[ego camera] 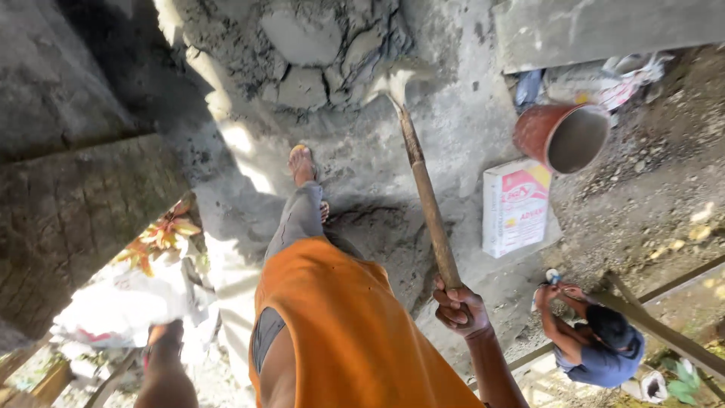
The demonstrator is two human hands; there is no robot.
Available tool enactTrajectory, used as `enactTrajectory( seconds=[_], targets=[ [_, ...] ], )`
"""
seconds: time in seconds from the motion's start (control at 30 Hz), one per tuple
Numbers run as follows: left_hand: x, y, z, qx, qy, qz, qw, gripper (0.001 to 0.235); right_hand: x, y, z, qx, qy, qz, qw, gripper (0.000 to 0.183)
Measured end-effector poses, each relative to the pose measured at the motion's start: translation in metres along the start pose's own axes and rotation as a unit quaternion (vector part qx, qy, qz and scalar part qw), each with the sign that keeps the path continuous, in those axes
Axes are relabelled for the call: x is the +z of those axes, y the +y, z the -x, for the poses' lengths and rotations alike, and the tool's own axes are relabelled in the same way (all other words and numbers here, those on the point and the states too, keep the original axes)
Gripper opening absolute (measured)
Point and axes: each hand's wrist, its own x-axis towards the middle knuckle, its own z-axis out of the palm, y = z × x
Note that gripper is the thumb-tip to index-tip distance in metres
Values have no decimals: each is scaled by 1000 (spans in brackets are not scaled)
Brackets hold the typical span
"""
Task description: Mixing cement and sand on the ground using a shovel
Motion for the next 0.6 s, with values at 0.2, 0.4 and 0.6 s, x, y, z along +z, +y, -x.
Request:
enactTrajectory(
  seconds=[0.2, 0.4, 0.6],
  targets=[
    [44, 109, -25, 21, -11, 91, 996, 49, -11, -100, -29, -34, 95, 247, 964, 11],
    [91, 262, -88, 25, 8, 195, 981, 41, -34, -209, -108, -55, 155, 491, 856, 6],
    [104, 346, 7, 146, 97, 292, 940, 40, -117, -295, -247, 48, 190, 673, 713, 14]
  ],
)
